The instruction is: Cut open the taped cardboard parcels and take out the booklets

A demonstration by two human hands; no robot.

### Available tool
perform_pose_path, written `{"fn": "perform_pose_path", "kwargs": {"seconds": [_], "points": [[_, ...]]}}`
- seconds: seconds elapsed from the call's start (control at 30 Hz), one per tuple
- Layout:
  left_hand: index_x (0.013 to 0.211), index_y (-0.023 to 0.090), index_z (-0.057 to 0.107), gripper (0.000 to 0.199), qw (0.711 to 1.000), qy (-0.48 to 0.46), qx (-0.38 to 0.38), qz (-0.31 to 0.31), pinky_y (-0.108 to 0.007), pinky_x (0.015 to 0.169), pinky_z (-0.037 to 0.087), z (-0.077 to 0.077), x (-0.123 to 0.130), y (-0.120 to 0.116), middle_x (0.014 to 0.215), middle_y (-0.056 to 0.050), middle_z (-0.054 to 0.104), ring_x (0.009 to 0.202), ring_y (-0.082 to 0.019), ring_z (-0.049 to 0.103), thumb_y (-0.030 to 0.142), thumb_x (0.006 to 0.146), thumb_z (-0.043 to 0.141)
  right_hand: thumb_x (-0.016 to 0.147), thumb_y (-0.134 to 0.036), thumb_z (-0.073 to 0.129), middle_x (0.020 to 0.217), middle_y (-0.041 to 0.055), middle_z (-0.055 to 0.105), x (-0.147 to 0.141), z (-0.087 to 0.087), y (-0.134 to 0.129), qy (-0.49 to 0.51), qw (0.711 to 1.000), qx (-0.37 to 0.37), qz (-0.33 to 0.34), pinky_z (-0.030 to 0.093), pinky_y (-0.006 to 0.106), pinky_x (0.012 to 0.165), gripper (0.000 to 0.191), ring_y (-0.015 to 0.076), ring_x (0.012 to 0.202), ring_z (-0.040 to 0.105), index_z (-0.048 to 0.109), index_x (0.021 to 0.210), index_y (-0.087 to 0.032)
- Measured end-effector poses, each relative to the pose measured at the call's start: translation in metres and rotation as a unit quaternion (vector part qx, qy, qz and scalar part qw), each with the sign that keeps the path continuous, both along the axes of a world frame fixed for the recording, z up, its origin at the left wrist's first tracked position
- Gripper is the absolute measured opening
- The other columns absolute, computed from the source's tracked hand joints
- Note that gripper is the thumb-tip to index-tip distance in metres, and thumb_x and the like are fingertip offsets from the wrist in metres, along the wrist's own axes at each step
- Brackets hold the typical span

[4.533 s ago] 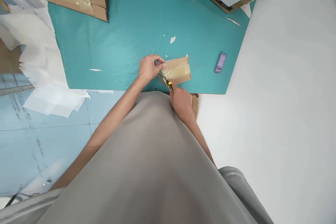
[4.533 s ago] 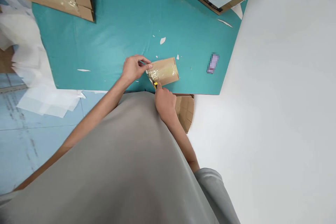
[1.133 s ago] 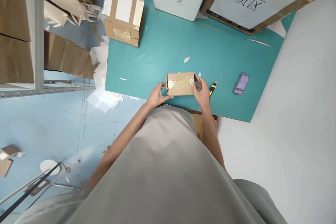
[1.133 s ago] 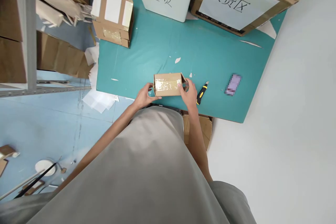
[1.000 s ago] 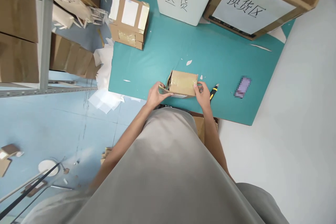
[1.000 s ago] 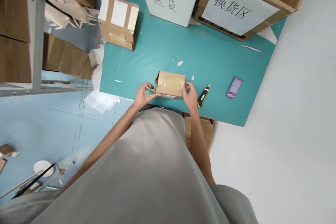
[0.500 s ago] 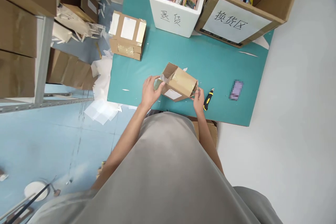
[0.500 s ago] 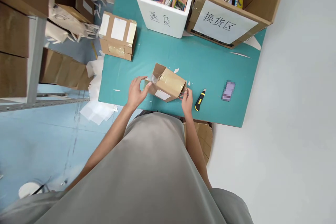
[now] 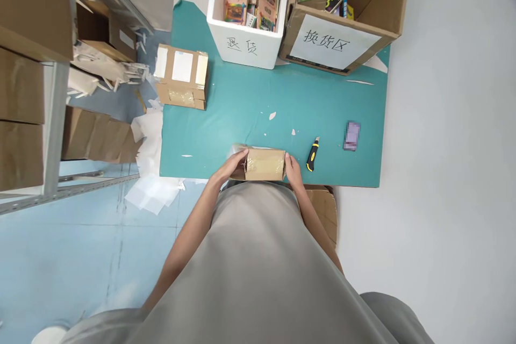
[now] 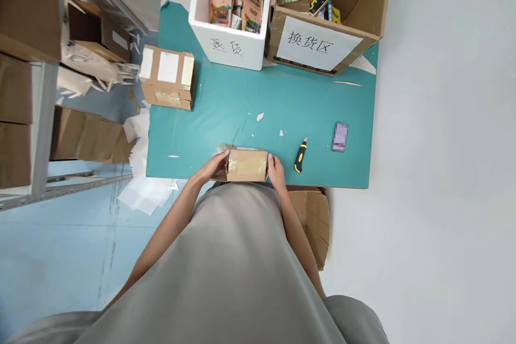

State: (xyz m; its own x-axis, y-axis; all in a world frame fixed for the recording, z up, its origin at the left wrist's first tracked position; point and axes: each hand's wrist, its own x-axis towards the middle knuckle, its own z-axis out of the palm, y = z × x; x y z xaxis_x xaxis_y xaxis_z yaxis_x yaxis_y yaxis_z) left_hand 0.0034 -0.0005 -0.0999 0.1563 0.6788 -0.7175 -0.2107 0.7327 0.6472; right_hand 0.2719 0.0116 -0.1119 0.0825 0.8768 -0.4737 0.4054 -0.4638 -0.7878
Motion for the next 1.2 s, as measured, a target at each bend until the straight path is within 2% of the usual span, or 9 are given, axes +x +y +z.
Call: {"fn": "perform_pose_path", "kwargs": {"seconds": [0.13,0.27,0.37,0.47,0.57,0.7,0.83,0.97,1.2], "points": [[0.117,0.018,0.070,0.075,0.997,0.058,0.022,0.050,-0.037,0.096,0.057,0.010,-0.014,-0.009,0.115,-0.011,0.079,0.109,-0.028,0.074,0.054,0.058,0.098,0.098,-0.086,0.030,0.102,0.0119,0.080,0.003,0.010,0.006,-0.003,0.999,-0.026,0.031,0.046,0.041,0.109,0.076,0.0296,0.114,0.069,0.071,0.085,-0.023],[0.108,0.018,0.069,0.073,0.973,0.196,0.052,0.114,-0.036,0.089,0.060,0.010,-0.026,-0.011,0.112,-0.009,0.079,0.100,-0.026,0.074,0.051,0.052,0.101,0.098,-0.088,0.029,0.086,0.0106,0.080,0.013,0.023,0.002,0.036,0.997,-0.035,0.057,0.044,0.042,0.113,0.080,0.0301,0.110,0.073,0.073,0.080,-0.023],[0.107,0.017,0.074,0.070,0.973,0.204,0.043,0.103,-0.036,0.088,0.060,0.006,-0.030,-0.011,0.114,-0.010,0.079,0.100,-0.027,0.074,0.053,0.053,0.100,0.096,-0.088,0.036,0.091,0.0097,0.082,0.014,0.026,-0.004,0.048,0.995,-0.057,0.065,0.044,0.046,0.115,0.078,0.0313,0.113,0.073,0.078,0.098,-0.022],[0.109,0.016,0.079,0.071,0.987,0.148,-0.019,0.063,-0.038,0.085,0.060,0.003,-0.031,-0.014,0.114,-0.012,0.081,0.099,-0.030,0.075,0.054,0.053,0.101,0.091,-0.086,0.052,0.113,0.0084,0.083,0.008,0.020,-0.008,0.091,0.989,-0.090,0.068,0.046,0.048,0.116,0.074,0.0317,0.120,0.072,0.077,0.121,-0.024],[0.107,0.016,0.081,0.069,0.990,0.119,-0.049,0.056,-0.039,0.085,0.061,0.002,-0.030,-0.018,0.111,-0.013,0.082,0.099,-0.031,0.077,0.057,0.054,0.100,0.084,-0.079,0.069,0.133,0.0074,0.077,-0.003,0.012,-0.008,0.154,0.981,-0.117,0.006,0.049,0.045,0.117,0.077,0.0309,0.130,0.069,0.070,0.139,-0.026],[0.100,0.015,0.082,0.064,0.987,0.131,-0.039,0.080,-0.038,0.083,0.061,0.004,-0.026,-0.021,0.106,-0.013,0.083,0.096,-0.031,0.077,0.057,0.055,0.099,0.073,-0.063,0.087,0.128,0.0088,0.079,-0.010,0.011,-0.009,0.165,0.974,-0.121,-0.101,0.054,0.045,0.114,0.100,0.0304,0.130,0.069,0.053,0.157,-0.020],[0.094,0.015,0.081,0.058,0.985,0.141,-0.017,0.098,-0.037,0.081,0.061,0.010,-0.015,-0.019,0.101,-0.012,0.083,0.091,-0.029,0.077,0.051,0.053,0.101,0.067,-0.055,0.092,0.122,0.0115,0.081,-0.007,0.022,-0.011,0.131,0.975,-0.087,-0.156,0.061,0.045,0.102,0.087,0.0314,0.117,0.075,0.065,0.140,-0.015],[0.096,0.015,0.080,0.059,0.981,0.146,0.002,0.125,-0.040,0.085,0.062,0.016,-0.003,-0.011,0.102,-0.011,0.083,0.093,-0.030,0.077,0.051,0.054,0.100,0.074,-0.054,0.087,0.122,0.0122,0.081,0.002,0.032,0.000,0.146,0.983,-0.045,-0.105,0.061,0.046,0.101,0.057,0.0309,0.113,0.075,0.076,0.115,-0.017],[0.096,0.015,0.081,0.062,0.987,0.116,0.016,0.109,-0.043,0.091,0.062,0.022,-0.009,0.007,0.104,-0.013,0.083,0.099,-0.033,0.077,0.052,0.051,0.102,0.073,-0.057,0.086,0.115,0.0114,0.082,0.010,0.048,0.023,0.159,0.986,-0.032,-0.042,0.059,0.051,0.102,0.054,0.0316,0.109,0.076,0.076,0.109,-0.019]]}}
